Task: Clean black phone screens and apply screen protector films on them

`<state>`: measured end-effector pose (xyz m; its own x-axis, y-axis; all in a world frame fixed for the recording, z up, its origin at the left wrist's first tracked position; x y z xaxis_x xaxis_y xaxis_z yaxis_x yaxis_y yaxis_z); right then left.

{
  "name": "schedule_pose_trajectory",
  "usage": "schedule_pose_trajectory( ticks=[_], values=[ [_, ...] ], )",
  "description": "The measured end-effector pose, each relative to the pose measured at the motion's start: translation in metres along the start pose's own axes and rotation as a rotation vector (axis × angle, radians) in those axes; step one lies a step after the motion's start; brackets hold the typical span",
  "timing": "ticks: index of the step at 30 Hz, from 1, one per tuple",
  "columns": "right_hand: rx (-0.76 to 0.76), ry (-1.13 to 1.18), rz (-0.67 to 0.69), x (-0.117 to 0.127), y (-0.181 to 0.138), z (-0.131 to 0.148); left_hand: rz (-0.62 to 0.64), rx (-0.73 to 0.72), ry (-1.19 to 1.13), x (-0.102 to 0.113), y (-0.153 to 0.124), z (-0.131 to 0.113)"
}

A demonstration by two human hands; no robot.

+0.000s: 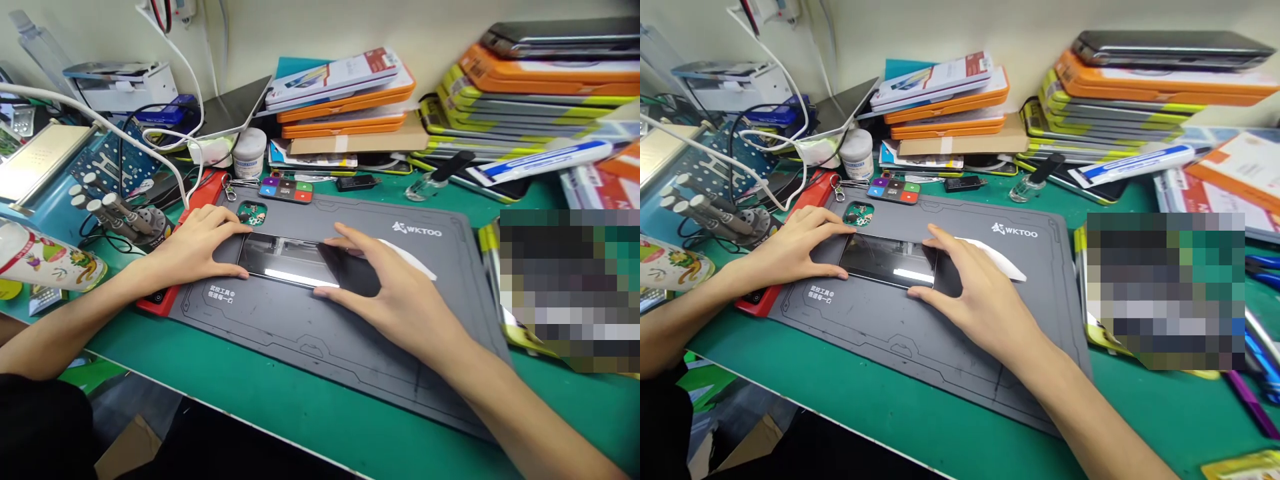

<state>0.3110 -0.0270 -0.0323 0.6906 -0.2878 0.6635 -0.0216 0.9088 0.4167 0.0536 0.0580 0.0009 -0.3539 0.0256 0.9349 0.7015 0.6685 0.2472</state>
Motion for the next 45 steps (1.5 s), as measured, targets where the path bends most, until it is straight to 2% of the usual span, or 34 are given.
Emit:
schedule_pose_trajectory(
  ticks=[16, 45],
  values=[
    [0.015, -0.024, 0.024, 0.0012, 0.0018, 0.0029, -0.020, -0.024, -0.032, 0.0035, 0.0024, -0.0011],
    [0.176, -0.098, -0.062, -0.0025, -0.0027, 0.0052, -0.093, -0.067, -0.041, 0.0040, -0.0039, -0.0040]
  ],
)
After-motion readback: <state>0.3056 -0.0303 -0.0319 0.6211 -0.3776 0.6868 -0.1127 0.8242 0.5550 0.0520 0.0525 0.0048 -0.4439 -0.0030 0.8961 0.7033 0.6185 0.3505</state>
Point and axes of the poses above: each hand's wrist, its own y-axis towards the middle knuckle, its own x-axis out of the back of the hand, z = x × y, the point moved 7 cm from there along y, towards the middle knuckle, and after that the axes turned 13 degrees about -z, right-handed, at the moved point
